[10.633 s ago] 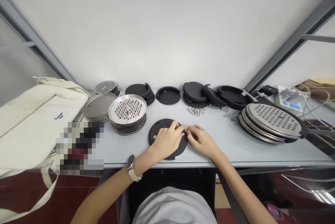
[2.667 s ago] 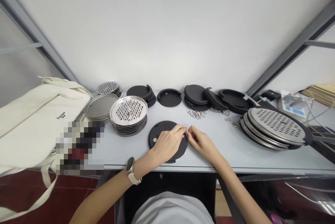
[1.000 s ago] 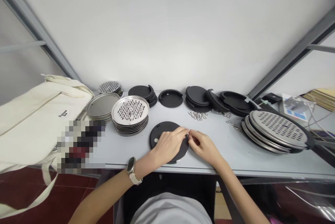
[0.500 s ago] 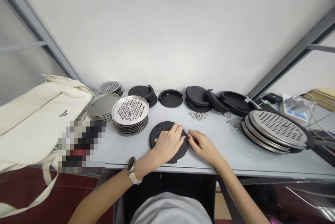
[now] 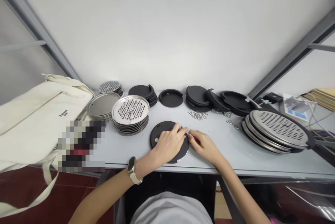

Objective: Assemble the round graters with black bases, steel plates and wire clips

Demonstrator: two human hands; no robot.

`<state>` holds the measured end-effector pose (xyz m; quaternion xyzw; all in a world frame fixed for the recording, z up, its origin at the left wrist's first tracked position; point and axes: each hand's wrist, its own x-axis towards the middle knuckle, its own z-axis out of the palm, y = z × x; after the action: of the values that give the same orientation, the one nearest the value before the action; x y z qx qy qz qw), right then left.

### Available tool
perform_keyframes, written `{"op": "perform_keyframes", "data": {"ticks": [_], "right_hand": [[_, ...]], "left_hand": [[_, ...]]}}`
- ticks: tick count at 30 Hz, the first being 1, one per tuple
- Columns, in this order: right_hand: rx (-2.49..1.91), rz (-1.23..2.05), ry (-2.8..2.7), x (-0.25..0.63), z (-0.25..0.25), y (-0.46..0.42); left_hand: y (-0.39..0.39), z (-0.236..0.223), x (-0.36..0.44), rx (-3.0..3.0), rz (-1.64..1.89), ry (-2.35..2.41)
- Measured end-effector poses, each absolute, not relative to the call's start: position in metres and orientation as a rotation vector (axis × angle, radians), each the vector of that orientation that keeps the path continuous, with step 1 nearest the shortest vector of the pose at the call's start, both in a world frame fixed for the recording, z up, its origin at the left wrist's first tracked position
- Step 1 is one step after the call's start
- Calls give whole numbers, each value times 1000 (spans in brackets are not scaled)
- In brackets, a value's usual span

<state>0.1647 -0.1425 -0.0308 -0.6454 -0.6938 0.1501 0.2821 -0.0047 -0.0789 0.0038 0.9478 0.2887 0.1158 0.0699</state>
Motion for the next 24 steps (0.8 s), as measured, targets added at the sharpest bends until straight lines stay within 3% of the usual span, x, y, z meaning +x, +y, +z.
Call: {"op": "perform_keyframes", "data": {"ticks": [11,24], "right_hand": [[-1736,449,-1817,166,-29,-145],[-1718,471,-1834,168,-29,-143]], "left_hand": [[-77,0,-4,2804,436,827],[-79,4,-3,2921,292,823]]}}
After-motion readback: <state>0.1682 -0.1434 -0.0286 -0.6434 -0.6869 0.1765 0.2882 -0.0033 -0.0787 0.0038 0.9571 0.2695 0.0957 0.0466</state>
